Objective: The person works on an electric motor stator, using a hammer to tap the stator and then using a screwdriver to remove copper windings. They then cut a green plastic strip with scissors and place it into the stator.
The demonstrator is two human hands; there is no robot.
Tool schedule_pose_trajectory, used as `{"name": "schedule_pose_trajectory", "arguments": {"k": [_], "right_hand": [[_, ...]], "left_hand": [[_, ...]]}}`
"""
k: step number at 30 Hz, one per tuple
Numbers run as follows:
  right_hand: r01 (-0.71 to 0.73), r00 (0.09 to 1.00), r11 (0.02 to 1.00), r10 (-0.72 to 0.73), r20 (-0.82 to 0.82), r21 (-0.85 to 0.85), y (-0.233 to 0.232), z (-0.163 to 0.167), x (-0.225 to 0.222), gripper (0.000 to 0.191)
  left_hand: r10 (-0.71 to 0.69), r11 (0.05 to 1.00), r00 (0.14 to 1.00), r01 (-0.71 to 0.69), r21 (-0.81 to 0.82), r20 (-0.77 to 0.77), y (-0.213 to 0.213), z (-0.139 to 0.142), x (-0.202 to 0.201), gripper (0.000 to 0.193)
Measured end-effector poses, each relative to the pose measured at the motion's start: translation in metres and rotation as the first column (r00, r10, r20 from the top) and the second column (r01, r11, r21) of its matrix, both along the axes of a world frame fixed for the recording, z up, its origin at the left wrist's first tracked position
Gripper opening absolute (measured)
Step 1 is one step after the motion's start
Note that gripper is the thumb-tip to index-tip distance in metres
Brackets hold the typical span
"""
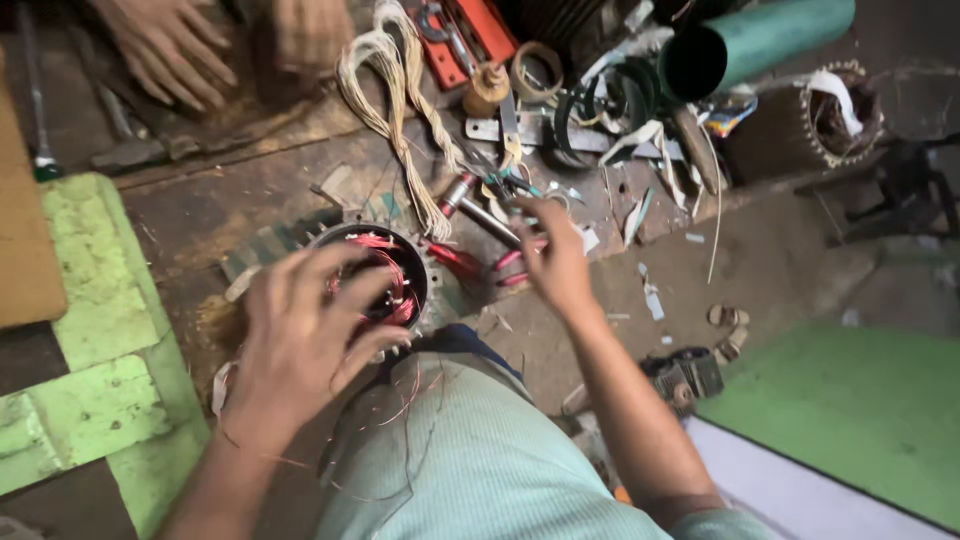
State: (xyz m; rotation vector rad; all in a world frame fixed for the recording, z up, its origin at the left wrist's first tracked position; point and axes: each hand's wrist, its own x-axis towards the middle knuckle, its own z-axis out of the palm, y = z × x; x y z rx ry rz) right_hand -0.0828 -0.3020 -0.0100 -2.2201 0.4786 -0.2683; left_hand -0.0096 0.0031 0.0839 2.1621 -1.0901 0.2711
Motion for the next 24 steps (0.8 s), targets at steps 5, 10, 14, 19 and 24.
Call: {"name": "schedule_pose_trajectory", "arguments": {"k": [5, 10, 14, 19, 24], "right_hand": [[0.037, 0.995, 0.757, 0.036, 0.098, -0.652, -0.1, -0.041, 0.034, 0.055], [-0.051, 0.998, 0.724, 0.003, -0.07, -0.688, -0.137, -0.04, 0.054, 0.036], [0.047, 0.994, 0.998, -0.052, 0.098, 0.049, -0.158, -0.007, 0.046, 0.026], [-0.206, 0.954, 0.847, 0.064, 0.292, 0.49, -0.152, 0.037, 0.024, 0.021], [-0.288, 0.928, 0.852, 0.135, 0.347, 0.437, -0.129, 0.047, 0.013, 0.024]], "left_hand": [[-0.192, 0.95, 0.978, 0.206, 0.236, -0.081, -0.034, 0.003, 0.013, 0.038], [-0.329, 0.865, 0.922, 0.382, 0.326, -0.207, -0.034, 0.02, 0.018, 0.038], [-0.269, 0.872, 0.947, 0.317, 0.373, -0.176, -0.034, 0.022, 0.016, 0.055], [-0.19, 0.934, 0.981, 0.193, 0.302, -0.04, -0.06, -0.003, 0.008, 0.028], [0.52, 0.853, 0.854, -0.52, 0.048, 0.026, -0.056, -0.035, 0.026, 0.027]]}}
